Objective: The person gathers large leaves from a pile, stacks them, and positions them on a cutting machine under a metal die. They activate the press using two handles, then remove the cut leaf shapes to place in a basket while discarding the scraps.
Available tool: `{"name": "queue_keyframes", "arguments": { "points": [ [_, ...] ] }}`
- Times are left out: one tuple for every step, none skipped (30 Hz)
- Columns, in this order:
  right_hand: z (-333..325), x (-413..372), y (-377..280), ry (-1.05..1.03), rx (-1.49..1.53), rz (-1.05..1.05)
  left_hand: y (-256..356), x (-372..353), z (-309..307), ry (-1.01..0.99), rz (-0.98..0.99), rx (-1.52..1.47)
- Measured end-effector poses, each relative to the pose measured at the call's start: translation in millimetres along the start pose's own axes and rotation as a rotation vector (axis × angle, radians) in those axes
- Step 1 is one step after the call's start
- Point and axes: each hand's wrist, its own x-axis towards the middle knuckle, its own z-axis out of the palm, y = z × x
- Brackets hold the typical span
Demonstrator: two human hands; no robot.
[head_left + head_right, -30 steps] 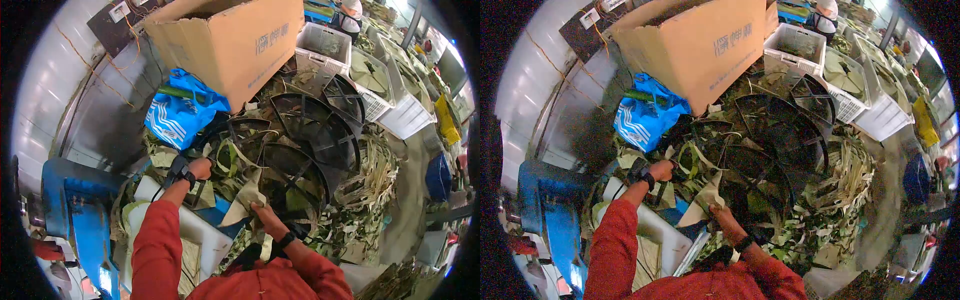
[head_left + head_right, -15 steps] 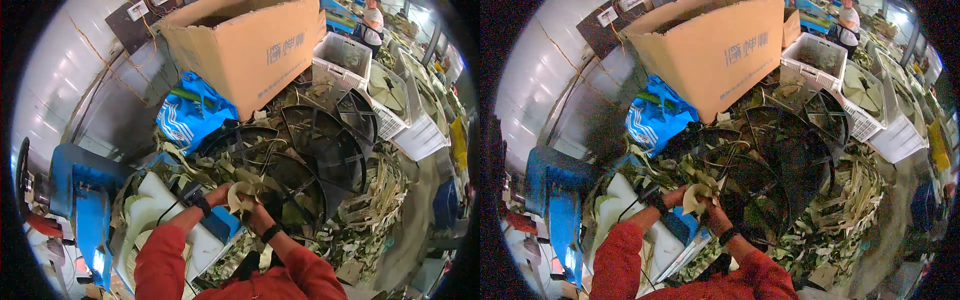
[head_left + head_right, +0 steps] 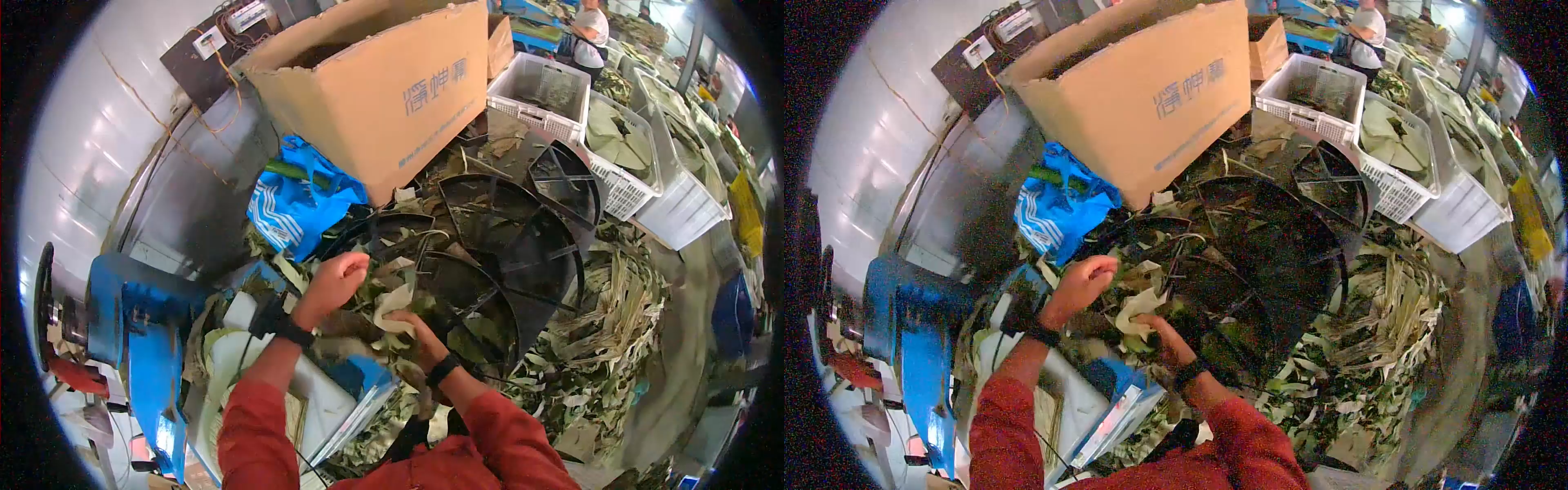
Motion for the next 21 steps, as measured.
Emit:
{"name": "queue_keyframes", "arguments": {
  "points": [
    [-9.0, -4.3, -6.5, -0.086, -0.233, -0.198, -4.8, 6.6, 9.7, 0.039, 0.028, 0.052],
    [-23.3, -8.0, -14.6, -0.167, -0.47, -0.394, -14.1, 12.9, 16.0, 0.092, -0.017, -0.067],
    [-36.9, -20.1, -26.9, -0.058, -0.446, -0.345, -20.4, 18.2, 21.5, 0.113, -0.058, -0.13],
    [-54.3, -36.4, -42.3, 0.086, -0.386, -0.3, -25.1, 22.2, 25.4, 0.134, -0.103, -0.19],
    [-77.2, -54.9, -59.1, 0.223, -0.354, -0.301, -30.2, 26.3, 27.2, 0.162, -0.144, -0.248],
    [-105.8, -80.8, -80.3, 0.342, -0.332, -0.374, -38.1, 27.2, 28.8, 0.181, -0.104, -0.206],
    [-137.4, -110.9, -106.6, 0.461, -0.305, -0.462, -44.1, 25.3, 32.4, 0.156, -0.124, -0.172],
    [-168.7, -144.5, -138.1, 0.57, -0.273, -0.557, -50.1, 20.0, 37.8, 0.13, -0.148, -0.139],
    [-196.5, -180.0, -175.2, 0.658, -0.24, -0.669, -57.9, 18.5, 42.7, 0.107, -0.165, -0.103],
    [-220.4, -212.6, -213.1, 0.727, -0.211, -0.782, -73.2, 17.8, 47.6, 0.046, -0.185, -0.027],
    [-242.0, -245.3, -251.5, 0.806, -0.208, -0.861, -87.8, 20.3, 54.6, 0.06, -0.199, 0.003],
    [-256.9, -276.2, -290.8, 0.866, -0.212, -0.929, -102.7, 19.3, 63.1, 0.066, -0.219, 0.033],
    [-266.1, -299.3, -320.1, 0.909, -0.215, -0.979, -109.3, 16.9, 68.5, 0.069, -0.238, 0.062],
    [-268.1, -314.4, -338.6, 0.909, -0.22, -1.017, -94.1, 15.1, 69.4, 0.026, -0.268, 0.172],
    [-264.8, -313.1, -331.2, 0.815, -0.249, -0.97, -92.3, 18.7, 74.5, 0.044, -0.279, 0.232],
    [-260.4, -316.1, -322.9, 0.723, -0.279, -0.923, -91.3, 23.4, 80.9, 0.061, -0.287, 0.29],
    [-258.9, -312.1, -313.6, 0.777, -0.462, -0.833, -91.4, 25.9, 88.5, 0.073, -0.299, 0.346],
    [-253.6, -295.3, -294.9, 0.908, -0.972, -0.629, -85.4, 30.3, 91.7, 0.085, -0.304, 0.355],
    [-238.6, -272.4, -270.8, 1.046, -1.85, -0.301, -83.4, 38.6, 95.0, 0.087, -0.319, 0.39],
    [-212.7, -241.6, -237.3, 0.94, -1.914, -0.23, -81.2, 48.3, 96.8, 0.092, -0.331, 0.425],
    [-196.8, -228.2, -193.3, 0.652, -1.207, -0.399, -79.8, 55.8, 97.4, 0.101, -0.346, 0.46]
  ]
}}
